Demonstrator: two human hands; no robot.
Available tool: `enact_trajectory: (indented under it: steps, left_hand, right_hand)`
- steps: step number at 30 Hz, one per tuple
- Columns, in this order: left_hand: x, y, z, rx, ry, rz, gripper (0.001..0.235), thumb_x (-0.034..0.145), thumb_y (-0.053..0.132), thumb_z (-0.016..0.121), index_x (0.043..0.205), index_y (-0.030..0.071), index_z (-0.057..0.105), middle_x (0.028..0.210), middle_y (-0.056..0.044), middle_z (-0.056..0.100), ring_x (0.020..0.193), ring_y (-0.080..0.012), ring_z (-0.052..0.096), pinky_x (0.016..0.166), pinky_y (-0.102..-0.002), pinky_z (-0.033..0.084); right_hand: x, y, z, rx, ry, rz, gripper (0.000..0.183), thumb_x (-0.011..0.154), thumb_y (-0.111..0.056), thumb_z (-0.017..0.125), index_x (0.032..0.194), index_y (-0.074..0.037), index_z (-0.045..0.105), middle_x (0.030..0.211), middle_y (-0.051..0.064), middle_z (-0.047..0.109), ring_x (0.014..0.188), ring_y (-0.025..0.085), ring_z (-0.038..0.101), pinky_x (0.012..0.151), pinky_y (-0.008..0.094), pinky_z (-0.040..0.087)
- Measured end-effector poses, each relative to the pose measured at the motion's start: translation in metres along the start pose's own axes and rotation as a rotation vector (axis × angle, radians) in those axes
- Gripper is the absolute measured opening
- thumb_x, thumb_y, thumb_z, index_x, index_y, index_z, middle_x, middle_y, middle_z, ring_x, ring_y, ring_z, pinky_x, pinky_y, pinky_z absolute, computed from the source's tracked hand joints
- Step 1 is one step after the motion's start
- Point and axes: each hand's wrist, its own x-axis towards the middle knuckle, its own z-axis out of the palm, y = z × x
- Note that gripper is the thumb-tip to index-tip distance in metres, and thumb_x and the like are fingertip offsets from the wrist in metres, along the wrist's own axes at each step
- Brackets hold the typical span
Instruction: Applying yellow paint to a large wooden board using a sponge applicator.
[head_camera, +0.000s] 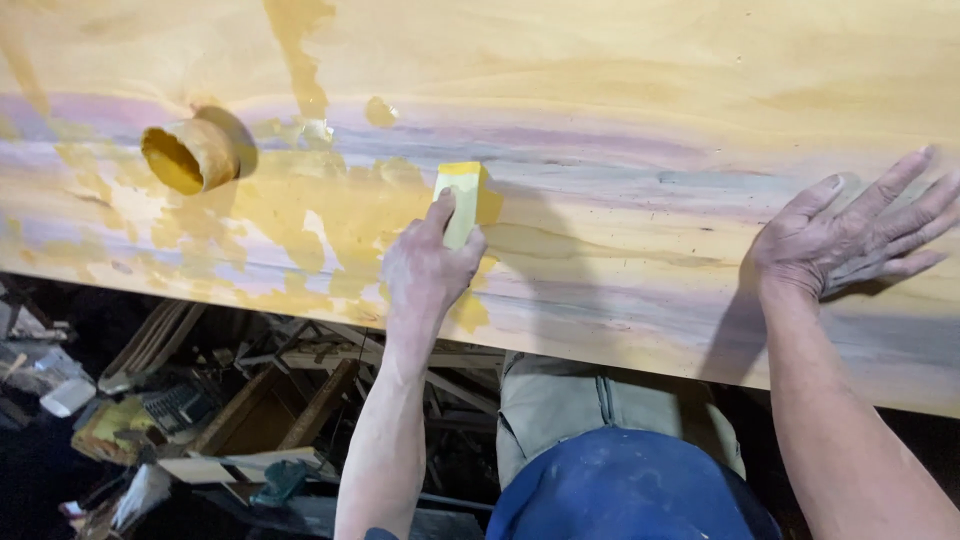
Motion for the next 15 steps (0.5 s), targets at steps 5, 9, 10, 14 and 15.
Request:
enact_trajectory:
  steps: [5, 9, 10, 14, 15]
  left_hand:
    - [-0.027, -0.003, -0.025, 0.002, -0.318, -0.087, 0.062, 0.084, 0.048, 0.058, 0.141, 0.023, 0.058, 0.108, -0.012, 0.076, 0.106, -0.0349, 0.067, 0.094, -0.052, 0.048]
    - [-0.022, -0.021, 0.004, -0.036, -0.173, -0.021, 0.064, 0.096, 0.044, 0.058, 0.151, 0.013, 0.052, 0.063, 0.000, 0.066, 0.048, -0.0094, 0.056, 0.039, -0.022, 0.046]
    - [-0.018, -0.028, 0.019, -0.031, -0.016, 0.036, 0.061, 0.094, 0.045, 0.060, 0.147, 0.017, 0.056, 0.073, -0.007, 0.066, 0.058, -0.0186, 0.060, 0.048, -0.032, 0.050]
    - [-0.027, -0.039, 0.029, -0.061, 0.073, 0.096, 0.058, 0.090, 0.038, 0.067, 0.144, 0.019, 0.058, 0.065, -0.007, 0.062, 0.057, -0.0201, 0.058, 0.055, -0.037, 0.051]
    - [-0.028, -0.037, 0.022, -0.061, 0.068, 0.097, 0.058, 0.090, 0.038, 0.067, 0.144, 0.019, 0.058, 0.065, -0.007, 0.062, 0.057, -0.0201, 0.058, 0.055, -0.037, 0.051]
  right_hand:
    - [0.001, -0.010, -0.013, 0.005, -0.014, -0.010, 0.056, 0.115, -0.035, 0.055, 0.164, -0.014, 0.037, 0.165, 0.018, 0.029, 0.154, 0.038, 0.024, 0.120, 0.062, 0.010]
    - [0.000, 0.001, 0.003, -0.079, -0.069, 0.107, 0.061, 0.124, -0.042, 0.066, 0.169, -0.025, 0.030, 0.171, 0.009, 0.017, 0.157, 0.029, 0.008, 0.128, 0.062, 0.008]
    - [-0.002, 0.004, 0.004, -0.066, -0.032, 0.066, 0.057, 0.121, -0.044, 0.055, 0.168, -0.024, 0.030, 0.170, 0.010, 0.020, 0.157, 0.031, 0.012, 0.128, 0.061, 0.011]
    - [-0.001, -0.004, -0.005, -0.040, -0.018, 0.004, 0.057, 0.116, -0.039, 0.051, 0.166, -0.017, 0.035, 0.166, 0.016, 0.025, 0.155, 0.038, 0.021, 0.122, 0.063, 0.017]
    - [-0.001, -0.002, -0.005, -0.045, -0.019, 0.006, 0.057, 0.116, -0.039, 0.051, 0.166, -0.017, 0.035, 0.166, 0.016, 0.025, 0.155, 0.038, 0.021, 0.122, 0.063, 0.017]
